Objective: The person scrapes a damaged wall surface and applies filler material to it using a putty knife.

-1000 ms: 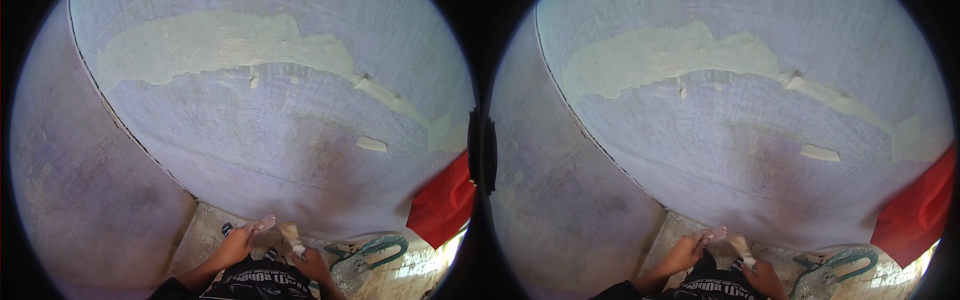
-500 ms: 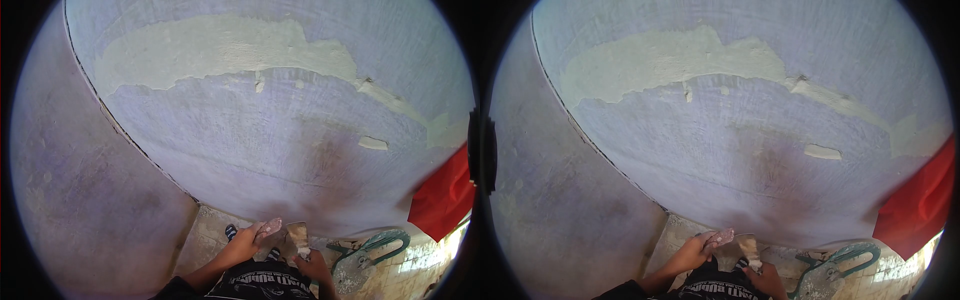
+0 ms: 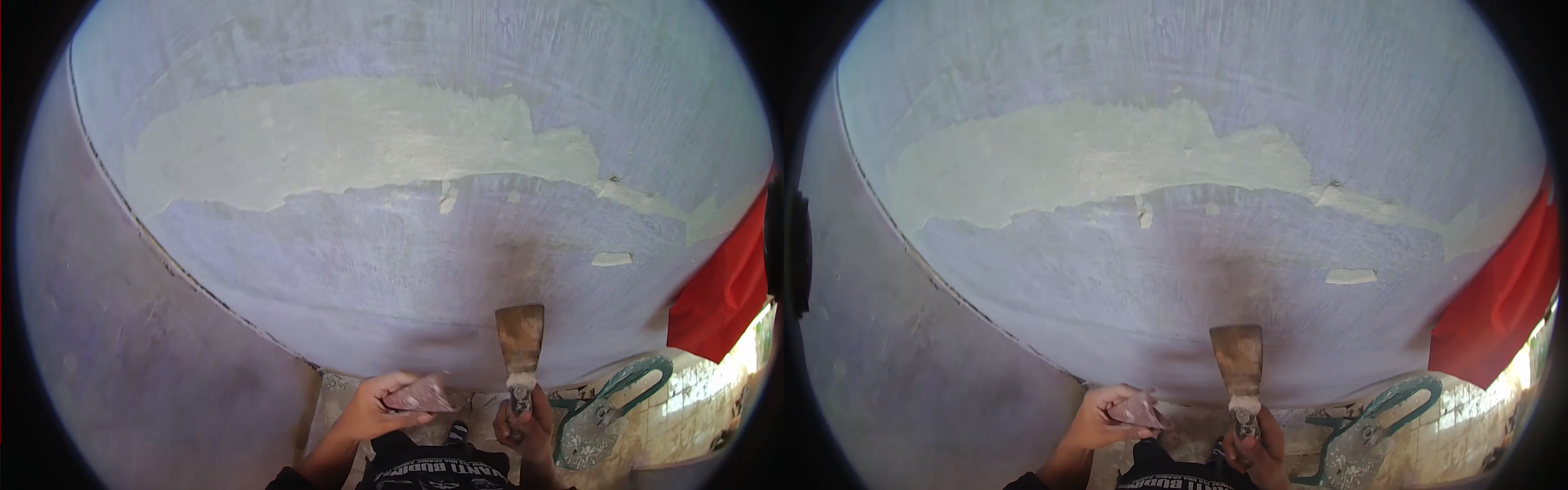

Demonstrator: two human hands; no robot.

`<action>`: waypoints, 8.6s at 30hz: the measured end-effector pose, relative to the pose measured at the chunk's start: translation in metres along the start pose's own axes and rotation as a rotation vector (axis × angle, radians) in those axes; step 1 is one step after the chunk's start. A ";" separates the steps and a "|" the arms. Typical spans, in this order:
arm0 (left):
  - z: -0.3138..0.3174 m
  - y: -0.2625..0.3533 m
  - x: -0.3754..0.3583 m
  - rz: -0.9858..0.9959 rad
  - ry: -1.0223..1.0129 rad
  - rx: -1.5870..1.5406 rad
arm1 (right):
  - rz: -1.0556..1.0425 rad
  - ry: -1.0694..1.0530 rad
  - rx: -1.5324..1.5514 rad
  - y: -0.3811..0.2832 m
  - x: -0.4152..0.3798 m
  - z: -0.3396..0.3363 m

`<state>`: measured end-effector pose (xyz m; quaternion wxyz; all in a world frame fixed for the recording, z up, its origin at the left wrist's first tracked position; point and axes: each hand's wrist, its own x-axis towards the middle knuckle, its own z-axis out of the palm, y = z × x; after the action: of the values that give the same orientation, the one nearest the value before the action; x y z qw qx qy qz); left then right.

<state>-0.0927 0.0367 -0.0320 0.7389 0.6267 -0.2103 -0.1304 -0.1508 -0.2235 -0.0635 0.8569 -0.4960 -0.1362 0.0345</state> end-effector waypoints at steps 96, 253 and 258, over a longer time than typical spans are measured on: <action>0.010 0.134 0.138 1.138 -0.550 0.328 | -0.362 0.873 -0.846 0.005 0.094 0.216; 0.014 0.131 0.145 1.239 -0.579 0.696 | -0.350 0.441 -0.204 0.031 0.101 0.171; 0.011 0.129 0.150 1.144 -0.648 0.848 | -0.243 0.593 -0.533 0.042 0.095 0.169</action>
<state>0.0244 -0.0182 0.1181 0.2907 0.5803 -0.7377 0.1858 -0.1020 -0.0421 -0.0010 0.6983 -0.6693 0.0546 -0.2476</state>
